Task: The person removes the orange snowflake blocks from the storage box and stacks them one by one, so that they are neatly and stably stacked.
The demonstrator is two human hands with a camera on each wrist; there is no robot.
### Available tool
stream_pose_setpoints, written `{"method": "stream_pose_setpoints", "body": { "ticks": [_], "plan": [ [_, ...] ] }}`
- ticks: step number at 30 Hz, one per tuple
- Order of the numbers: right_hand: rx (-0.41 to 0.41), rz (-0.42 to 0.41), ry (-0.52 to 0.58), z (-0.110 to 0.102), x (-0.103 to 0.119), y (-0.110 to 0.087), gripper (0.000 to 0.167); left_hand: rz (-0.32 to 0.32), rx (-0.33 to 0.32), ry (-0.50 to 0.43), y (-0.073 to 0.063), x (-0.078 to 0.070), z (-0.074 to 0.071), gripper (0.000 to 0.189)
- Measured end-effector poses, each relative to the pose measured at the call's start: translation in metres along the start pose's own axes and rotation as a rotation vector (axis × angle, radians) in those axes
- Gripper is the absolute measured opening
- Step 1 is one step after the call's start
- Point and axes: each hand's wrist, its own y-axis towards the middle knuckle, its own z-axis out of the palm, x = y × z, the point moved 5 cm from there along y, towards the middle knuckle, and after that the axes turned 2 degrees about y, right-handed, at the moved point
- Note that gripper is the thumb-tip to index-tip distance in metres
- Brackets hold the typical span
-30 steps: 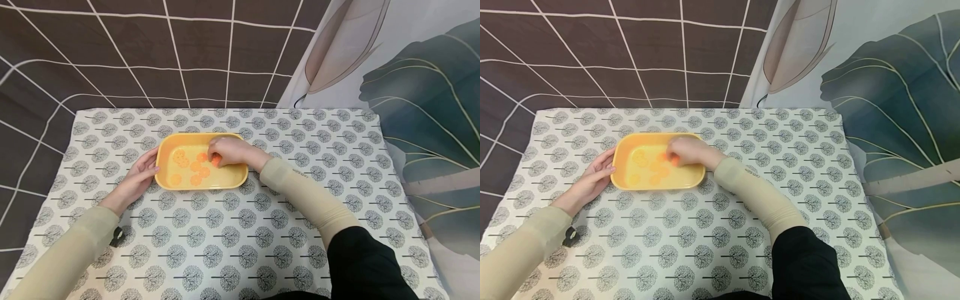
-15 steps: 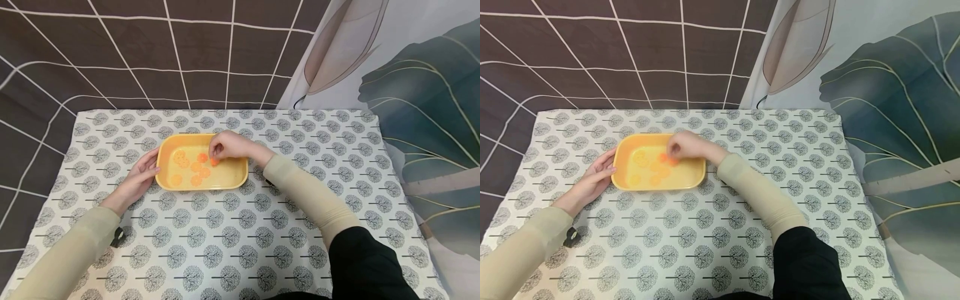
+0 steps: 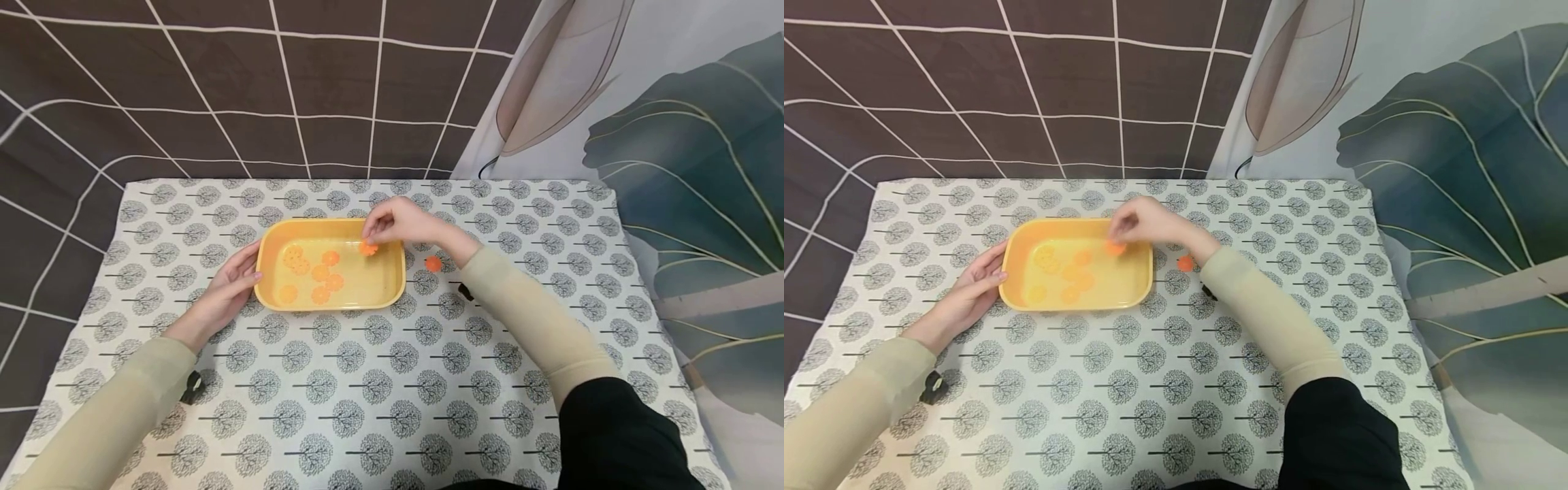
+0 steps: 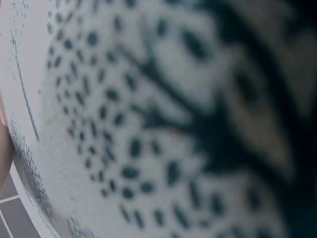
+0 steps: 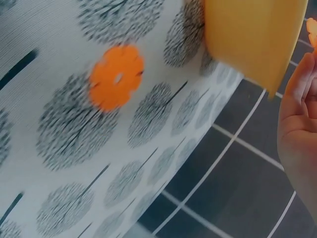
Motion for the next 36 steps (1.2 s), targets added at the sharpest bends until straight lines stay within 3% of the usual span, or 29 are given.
{"method": "stream_pose_setpoints", "body": {
  "ticks": [18, 22, 28, 36],
  "plan": [
    [-0.112, 0.105, 0.122, -0.05, -0.042, -0.066, 0.012, -0.007, -0.008, 0.011, 0.0, 0.0, 0.0, 0.071],
    [-0.105, 0.154, 0.129, -0.052, -0.055, -0.077, 0.014, -0.008, -0.006, 0.016, -0.001, 0.0, 0.0, 0.071],
    [-0.078, 0.256, 0.055, -0.048, -0.076, -0.086, 0.014, -0.023, -0.009, 0.027, -0.001, 0.0, 0.0, 0.072],
    [-0.079, 0.285, 0.021, -0.042, -0.09, -0.091, 0.015, -0.019, -0.007, 0.024, -0.001, -0.001, 0.001, 0.072]
  ]
}}
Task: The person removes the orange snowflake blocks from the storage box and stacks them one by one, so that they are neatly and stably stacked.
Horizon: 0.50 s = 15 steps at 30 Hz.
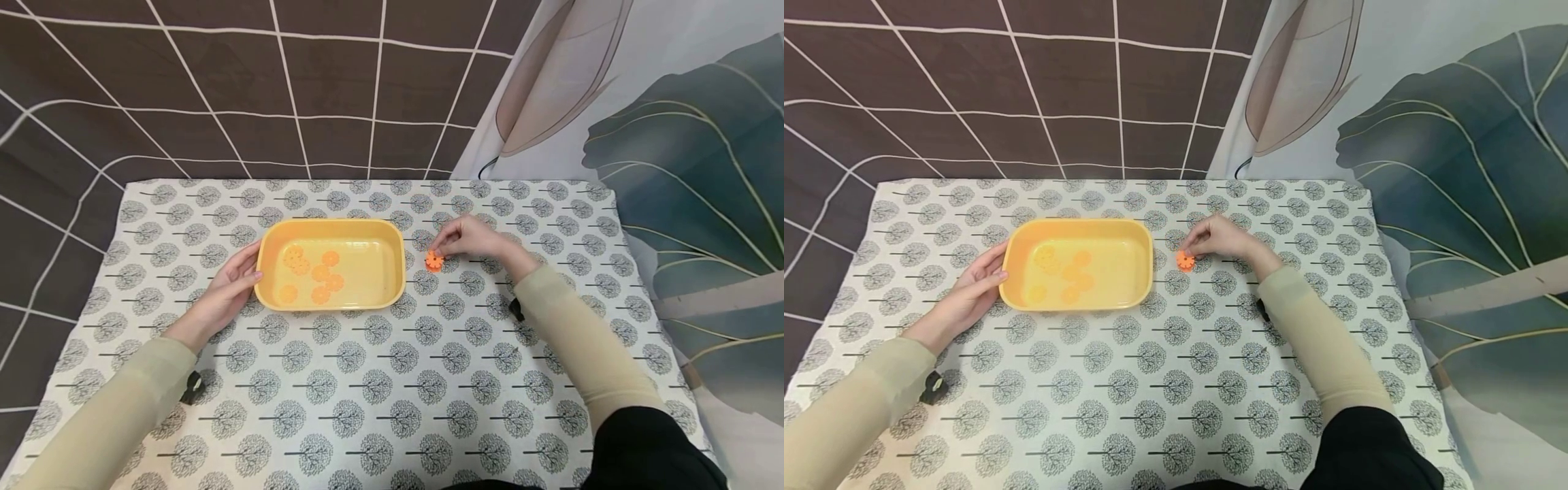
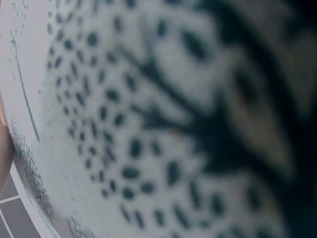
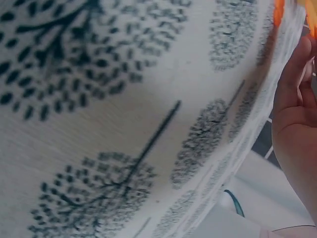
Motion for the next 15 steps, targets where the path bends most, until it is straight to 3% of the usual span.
{"method": "stream_pose_setpoints", "body": {
  "ticks": [8, 15],
  "plan": [
    [-0.012, 0.032, 0.037, 0.004, -0.008, 0.001, 0.014, 0.01, 0.002, 0.012, 0.0, 0.0, -0.001, 0.07],
    [-0.035, 0.017, -0.013, 0.007, -0.013, 0.003, 0.015, 0.012, -0.001, 0.002, 0.001, 0.001, -0.001, 0.07]
  ]
}}
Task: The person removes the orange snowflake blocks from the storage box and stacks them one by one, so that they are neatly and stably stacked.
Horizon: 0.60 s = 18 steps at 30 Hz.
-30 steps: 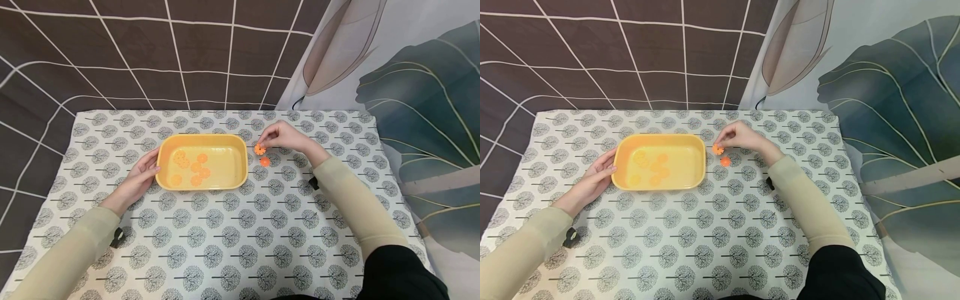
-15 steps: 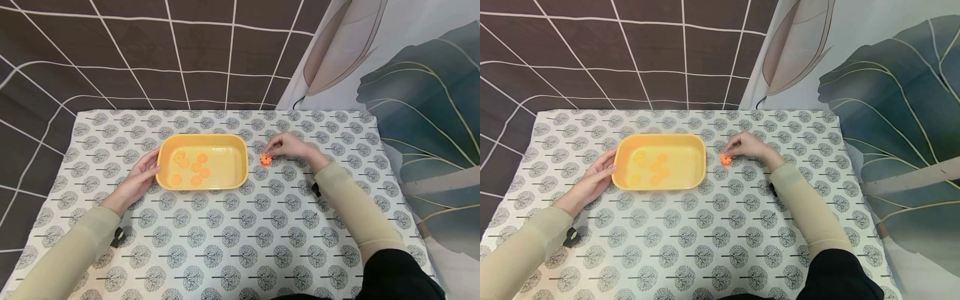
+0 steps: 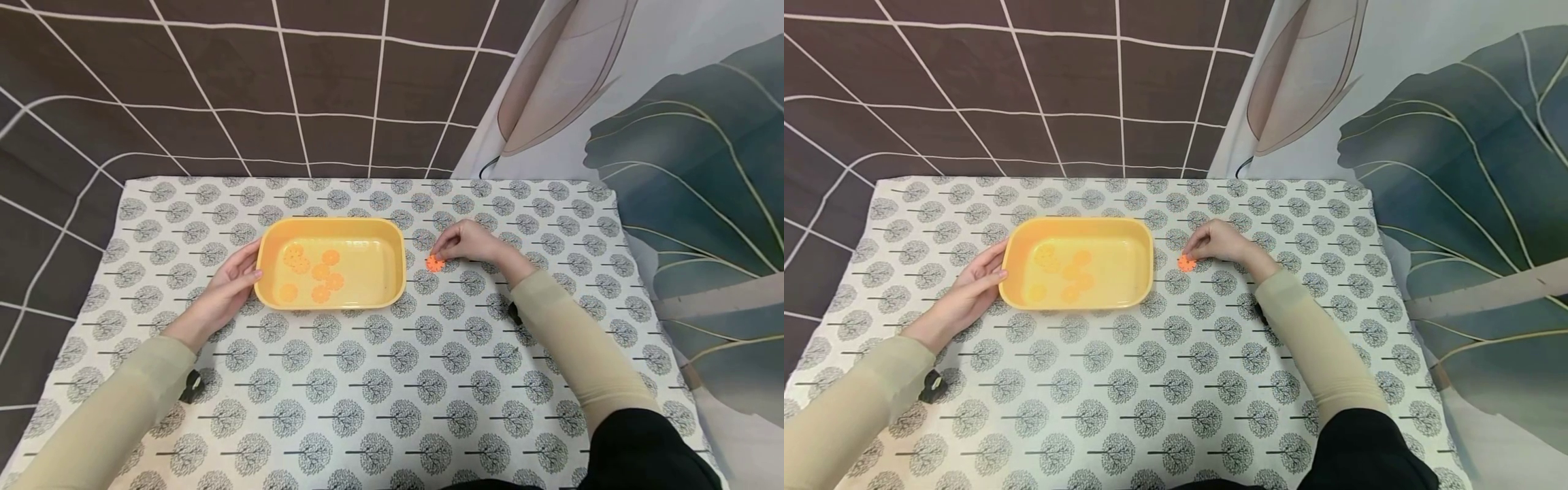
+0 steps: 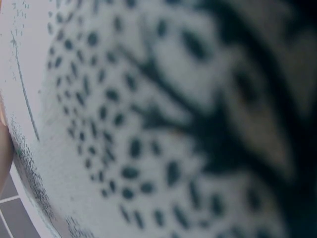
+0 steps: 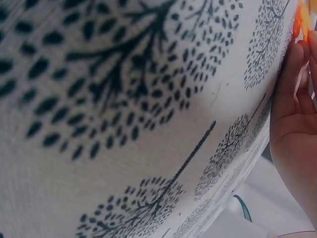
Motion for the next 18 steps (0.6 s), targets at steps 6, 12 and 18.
{"method": "stream_pose_setpoints", "body": {
  "ticks": [6, 12, 18],
  "plan": [
    [-0.015, 0.008, -0.032, 0.0021, -0.0008, 0.0006, 0.013, -0.002, 0.001, 0.003, -0.0001, 0.0003, -0.0004, 0.07],
    [-0.021, 0.009, -0.06, 0.0037, 0.0053, -0.0018, 0.011, -0.002, 0.002, -0.005, -0.0002, -0.0008, 0.0004, 0.071],
    [-0.031, 0.015, -0.084, 0.0047, 0.0064, -0.003, 0.011, -0.001, 0.003, -0.005, 0.0, -0.0005, 0.0004, 0.071]
  ]
}}
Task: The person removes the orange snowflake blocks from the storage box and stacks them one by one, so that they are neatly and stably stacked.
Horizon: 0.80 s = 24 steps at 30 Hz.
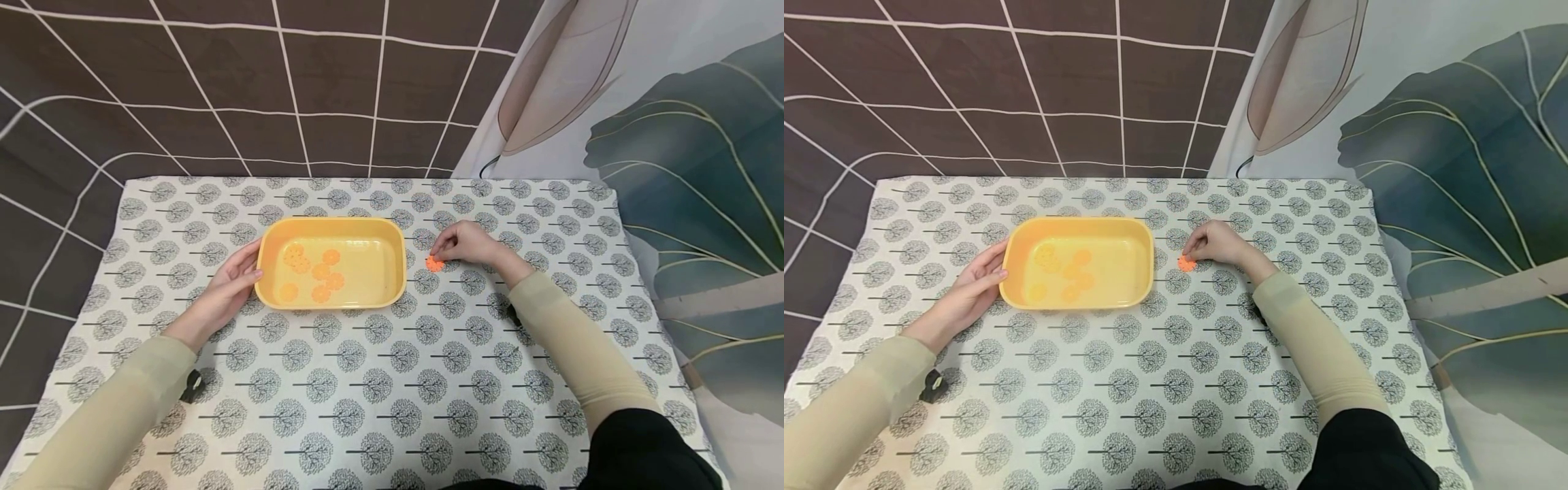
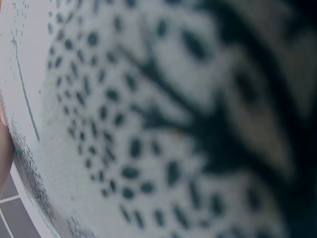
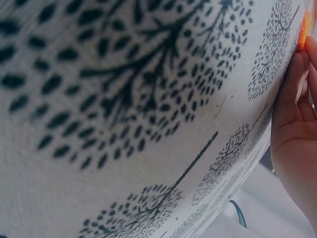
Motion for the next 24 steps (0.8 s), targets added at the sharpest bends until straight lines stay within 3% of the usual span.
{"method": "stream_pose_setpoints", "body": {
  "ticks": [14, 24],
  "plan": [
    [-0.022, -0.029, 0.04, -0.005, -0.002, 0.003, 0.013, -0.008, -0.002, 0.006, 0.001, 0.001, 0.0, 0.071],
    [-0.069, -0.156, 0.037, -0.016, 0.043, 0.007, 0.011, -0.007, -0.004, 0.004, 0.0, 0.001, 0.0, 0.071]
  ]
}}
